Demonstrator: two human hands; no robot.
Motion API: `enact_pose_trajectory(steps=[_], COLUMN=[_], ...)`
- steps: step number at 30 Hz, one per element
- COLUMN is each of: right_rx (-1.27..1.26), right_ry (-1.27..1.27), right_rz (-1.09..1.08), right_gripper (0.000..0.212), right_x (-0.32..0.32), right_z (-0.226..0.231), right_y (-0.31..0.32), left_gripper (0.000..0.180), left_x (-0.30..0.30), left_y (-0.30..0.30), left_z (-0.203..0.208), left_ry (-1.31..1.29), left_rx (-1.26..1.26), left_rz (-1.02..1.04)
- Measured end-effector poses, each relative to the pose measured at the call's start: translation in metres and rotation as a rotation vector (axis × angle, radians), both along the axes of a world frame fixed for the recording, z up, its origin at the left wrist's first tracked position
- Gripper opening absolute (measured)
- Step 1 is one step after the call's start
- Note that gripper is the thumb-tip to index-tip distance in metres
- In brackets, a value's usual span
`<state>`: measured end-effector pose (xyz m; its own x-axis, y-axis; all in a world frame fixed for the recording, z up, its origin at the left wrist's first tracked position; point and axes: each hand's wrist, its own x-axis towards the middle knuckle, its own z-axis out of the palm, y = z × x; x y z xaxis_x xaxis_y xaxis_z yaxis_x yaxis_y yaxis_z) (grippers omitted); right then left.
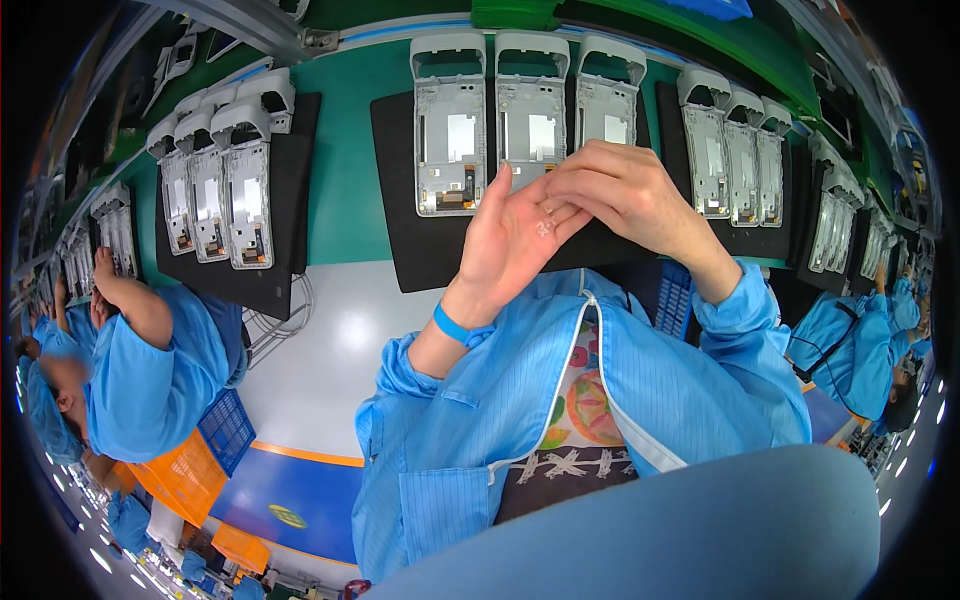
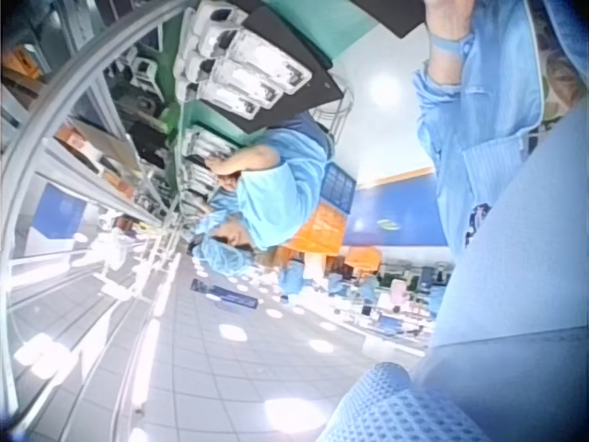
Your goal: Manually place small electronic components into plastic device housings on an assembly line.
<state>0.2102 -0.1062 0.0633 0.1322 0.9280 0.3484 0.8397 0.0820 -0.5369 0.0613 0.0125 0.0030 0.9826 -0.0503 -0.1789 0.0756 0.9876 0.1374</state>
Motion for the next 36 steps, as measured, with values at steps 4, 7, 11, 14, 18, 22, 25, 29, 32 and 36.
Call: enact_pose_trajectory(steps=[4,7,11,14,18,22,25,29,32,36], right_rx=[0.013,-0.016,0.017,0.031,0.006,-0.009,-0.014,-0.067,-0.053,0.102], right_ry=[0.065,-0.005,-0.097,-0.153,-0.156,-0.118,-0.012,0.103,0.11,-0.099], right_rz=[-0.166,-0.303,-0.405,-0.415,-0.427,-0.447,-0.433,-0.392,-0.378,-0.383], right_gripper=[0.017,0.014,0.014,0.014,0.014,0.015,0.016,0.013,0.011,0.01], right_x=[-0.013,-0.026,-0.041,-0.047,-0.055,-0.057,-0.058,-0.053,-0.037,0.017], right_z=[0.002,-0.007,-0.009,-0.012,-0.014,-0.015,-0.018,-0.017,-0.013,-0.039], right_y=[-0.001,-0.004,-0.001,-0.001,0.001,0.003,0.005,0.011,0.023,0.052], left_gripper=[0.077,0.078,0.078,0.077,0.075,0.071,0.07,0.068,0.062,0.059], left_x=[0.001,0.0,0.001,0.001,0.001,0.001,0.002,-0.002,-0.007,-0.015], left_y=[-0.002,-0.008,-0.011,-0.014,-0.016,-0.015,-0.014,-0.009,-0.001,0.01], left_z=[-0.001,-0.005,0.0,0.0,-0.003,-0.005,-0.008,-0.008,-0.008,-0.008], left_ry=[0.014,0.012,-0.001,-0.022,-0.02,-0.031,-0.044,-0.048,-0.028,-0.085], left_rx=[0.006,0.08,0.129,0.176,0.192,0.208,0.224,0.226,0.149,0.13], left_rz=[0.064,0.154,0.175,0.195,0.22,0.242,0.276,0.278,0.296,0.31])
